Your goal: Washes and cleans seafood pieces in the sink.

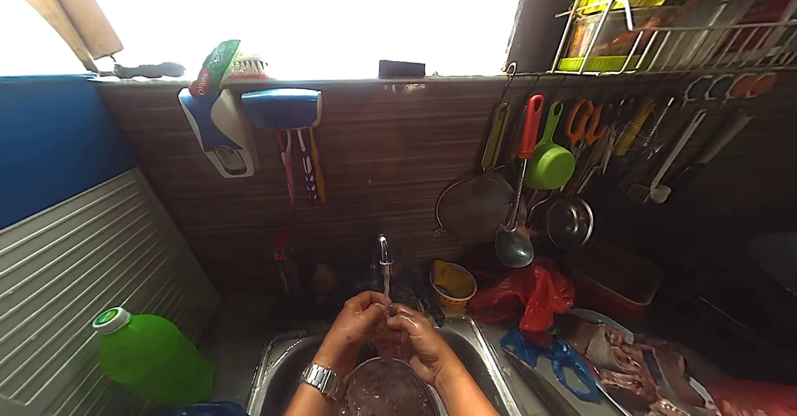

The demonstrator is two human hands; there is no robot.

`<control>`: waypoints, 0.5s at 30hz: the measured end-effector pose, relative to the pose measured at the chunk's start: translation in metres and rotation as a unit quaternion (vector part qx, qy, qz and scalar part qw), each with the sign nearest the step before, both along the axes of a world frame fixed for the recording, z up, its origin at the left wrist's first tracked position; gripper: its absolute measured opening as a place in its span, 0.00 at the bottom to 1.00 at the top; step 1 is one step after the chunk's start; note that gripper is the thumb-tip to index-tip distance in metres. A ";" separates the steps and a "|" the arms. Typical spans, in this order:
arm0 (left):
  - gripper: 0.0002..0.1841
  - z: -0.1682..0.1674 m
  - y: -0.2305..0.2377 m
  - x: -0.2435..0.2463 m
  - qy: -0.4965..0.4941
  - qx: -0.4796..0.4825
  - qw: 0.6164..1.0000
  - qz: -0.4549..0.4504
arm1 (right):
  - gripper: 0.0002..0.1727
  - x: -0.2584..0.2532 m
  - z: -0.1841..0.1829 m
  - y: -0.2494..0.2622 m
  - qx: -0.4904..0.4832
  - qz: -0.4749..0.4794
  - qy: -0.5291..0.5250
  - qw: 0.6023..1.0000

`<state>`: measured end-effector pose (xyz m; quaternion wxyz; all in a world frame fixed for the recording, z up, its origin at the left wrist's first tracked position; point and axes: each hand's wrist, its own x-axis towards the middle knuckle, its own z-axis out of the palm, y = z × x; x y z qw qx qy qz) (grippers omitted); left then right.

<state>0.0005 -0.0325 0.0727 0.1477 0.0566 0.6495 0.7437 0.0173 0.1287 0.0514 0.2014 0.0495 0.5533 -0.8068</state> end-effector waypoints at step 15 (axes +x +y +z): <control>0.17 -0.008 0.004 -0.009 0.023 -0.355 0.934 -0.018 | 0.14 -0.026 0.025 -0.011 0.568 0.072 0.134 0.809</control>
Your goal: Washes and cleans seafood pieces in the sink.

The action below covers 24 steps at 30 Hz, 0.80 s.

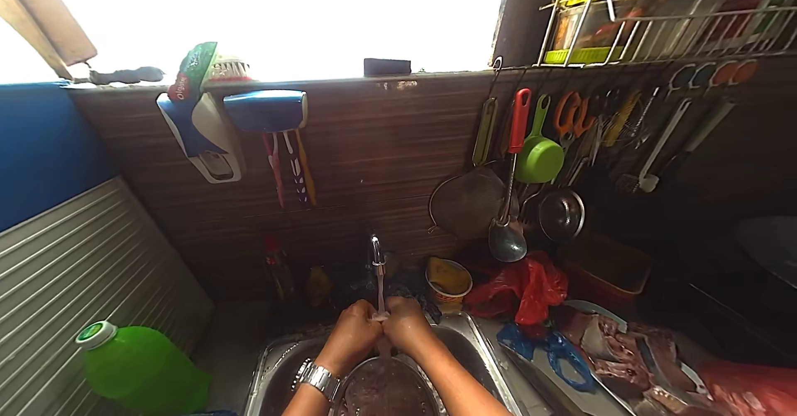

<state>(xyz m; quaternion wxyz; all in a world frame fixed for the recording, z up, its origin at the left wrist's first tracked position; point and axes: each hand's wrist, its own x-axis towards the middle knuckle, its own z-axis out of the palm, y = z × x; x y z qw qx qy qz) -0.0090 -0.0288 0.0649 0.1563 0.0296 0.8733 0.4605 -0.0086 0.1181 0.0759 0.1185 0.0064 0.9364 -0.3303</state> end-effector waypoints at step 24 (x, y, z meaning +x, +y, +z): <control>0.08 -0.036 0.001 0.037 0.012 0.227 0.964 0.140 | 0.12 0.028 -0.043 0.005 -0.267 -0.009 -0.084 0.960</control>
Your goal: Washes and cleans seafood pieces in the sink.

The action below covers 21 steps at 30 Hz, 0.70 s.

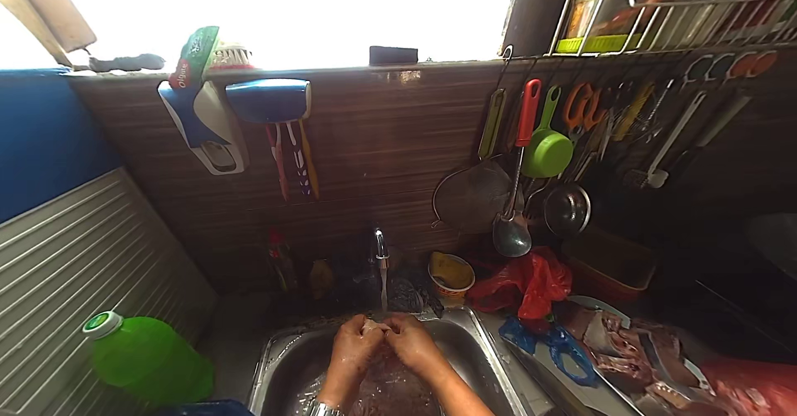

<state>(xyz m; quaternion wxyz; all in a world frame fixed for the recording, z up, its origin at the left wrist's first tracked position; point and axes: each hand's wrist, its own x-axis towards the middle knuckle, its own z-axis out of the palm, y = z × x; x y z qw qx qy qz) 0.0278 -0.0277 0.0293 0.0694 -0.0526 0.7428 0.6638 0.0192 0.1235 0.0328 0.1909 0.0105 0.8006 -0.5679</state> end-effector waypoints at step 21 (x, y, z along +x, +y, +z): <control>0.07 0.004 0.005 0.013 0.047 0.111 0.992 0.044 | 0.11 0.006 0.017 0.000 0.218 0.037 0.078 0.972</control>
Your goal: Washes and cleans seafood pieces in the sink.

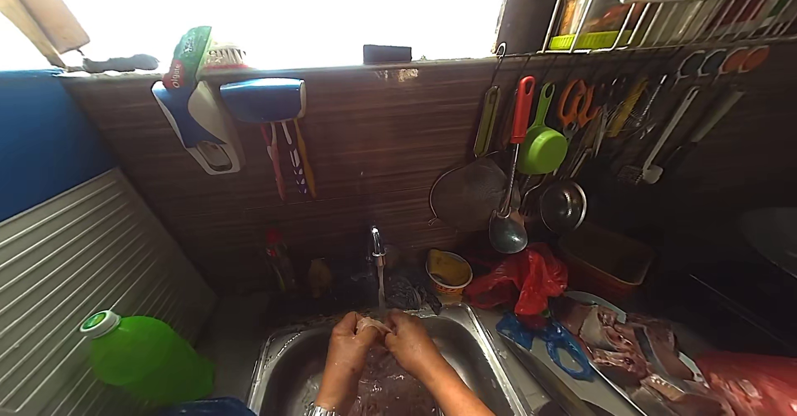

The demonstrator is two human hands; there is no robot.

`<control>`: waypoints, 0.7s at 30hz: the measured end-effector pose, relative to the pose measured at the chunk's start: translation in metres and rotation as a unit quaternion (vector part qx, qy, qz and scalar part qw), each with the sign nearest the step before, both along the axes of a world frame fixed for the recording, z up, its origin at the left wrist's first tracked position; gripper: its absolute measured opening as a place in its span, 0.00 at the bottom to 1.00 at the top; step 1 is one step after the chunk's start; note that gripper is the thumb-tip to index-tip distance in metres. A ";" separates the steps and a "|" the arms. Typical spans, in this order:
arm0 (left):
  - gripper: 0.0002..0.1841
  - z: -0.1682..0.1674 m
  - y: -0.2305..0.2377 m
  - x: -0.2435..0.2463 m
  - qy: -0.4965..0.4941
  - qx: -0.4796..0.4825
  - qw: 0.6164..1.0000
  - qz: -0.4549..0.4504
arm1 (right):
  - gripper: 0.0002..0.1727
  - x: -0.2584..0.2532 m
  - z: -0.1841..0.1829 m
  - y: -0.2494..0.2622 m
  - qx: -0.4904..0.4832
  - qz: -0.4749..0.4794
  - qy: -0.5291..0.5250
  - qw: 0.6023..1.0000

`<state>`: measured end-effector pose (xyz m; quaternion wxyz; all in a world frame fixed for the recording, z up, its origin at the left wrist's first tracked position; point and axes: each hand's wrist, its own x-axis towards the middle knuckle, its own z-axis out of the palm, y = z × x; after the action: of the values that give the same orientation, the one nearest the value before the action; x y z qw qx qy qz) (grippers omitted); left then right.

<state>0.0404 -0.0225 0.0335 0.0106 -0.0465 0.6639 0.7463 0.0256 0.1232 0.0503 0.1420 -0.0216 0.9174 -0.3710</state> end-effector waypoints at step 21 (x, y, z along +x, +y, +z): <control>0.08 -0.016 -0.002 -0.012 -0.127 -0.301 0.944 -0.038 | 0.17 0.022 -0.003 0.003 -0.499 -0.136 -0.098 0.850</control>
<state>0.0288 -0.0246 0.0173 0.1083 -0.1169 0.8519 0.4989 0.0480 0.1266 0.0470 0.1497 0.0719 0.5834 -0.7950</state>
